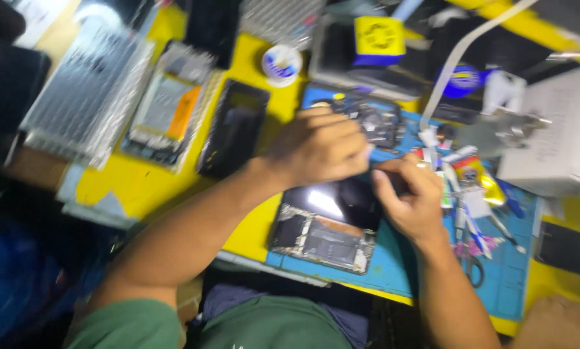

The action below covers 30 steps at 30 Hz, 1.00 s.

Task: The person disassembles a smartphone, removes the battery, and then installs a new screen assembly. They use a metal prying tool to separate components and connect the display ribbon cable to the motherboard.

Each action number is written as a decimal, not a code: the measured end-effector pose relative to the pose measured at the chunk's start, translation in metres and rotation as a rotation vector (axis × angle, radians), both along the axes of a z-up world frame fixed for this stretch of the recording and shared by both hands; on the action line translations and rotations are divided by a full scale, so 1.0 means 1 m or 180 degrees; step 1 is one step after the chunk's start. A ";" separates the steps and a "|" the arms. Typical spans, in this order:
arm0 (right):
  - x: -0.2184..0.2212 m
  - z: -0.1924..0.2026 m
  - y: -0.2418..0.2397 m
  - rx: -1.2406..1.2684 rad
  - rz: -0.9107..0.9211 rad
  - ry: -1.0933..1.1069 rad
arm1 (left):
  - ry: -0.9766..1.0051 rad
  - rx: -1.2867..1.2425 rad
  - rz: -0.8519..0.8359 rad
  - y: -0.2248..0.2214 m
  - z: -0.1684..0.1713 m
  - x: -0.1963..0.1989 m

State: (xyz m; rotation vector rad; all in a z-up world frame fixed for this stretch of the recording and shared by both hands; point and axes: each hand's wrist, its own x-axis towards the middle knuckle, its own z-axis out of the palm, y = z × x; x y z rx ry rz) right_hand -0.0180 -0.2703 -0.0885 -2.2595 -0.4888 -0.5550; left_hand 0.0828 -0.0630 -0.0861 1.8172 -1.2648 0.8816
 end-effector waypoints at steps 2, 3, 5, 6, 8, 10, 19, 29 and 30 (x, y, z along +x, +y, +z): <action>0.002 0.005 -0.001 0.0061 -0.0130 -0.0159 | -0.0142 -0.0015 -0.0181 0.010 0.025 0.007; 0.003 0.007 -0.001 0.0148 -0.0098 -0.0217 | -0.0327 -0.0115 -0.0054 0.014 0.037 0.010; 0.005 0.006 -0.001 0.0235 -0.0118 -0.0336 | -0.0561 -0.0224 0.0014 0.024 0.062 0.014; 0.005 0.003 -0.002 0.0313 -0.0075 -0.0393 | -0.0632 -0.0328 0.0129 0.029 0.073 0.016; 0.006 -0.001 -0.002 0.0382 -0.0068 -0.0462 | -0.0704 -0.0444 0.0204 0.038 0.106 0.019; 0.006 0.000 -0.002 0.0363 -0.0027 -0.0490 | -0.1362 -0.0130 0.0587 0.048 0.149 0.022; 0.004 0.002 -0.002 0.0383 -0.0071 -0.0431 | -0.1319 -0.0112 0.0232 0.031 0.175 0.017; 0.004 0.001 -0.015 0.0325 -0.0060 -0.0363 | -0.0679 0.0176 0.0029 0.038 0.128 -0.005; 0.005 0.002 -0.017 0.0267 -0.0090 -0.0418 | -0.0642 0.0203 0.0007 0.038 0.128 -0.006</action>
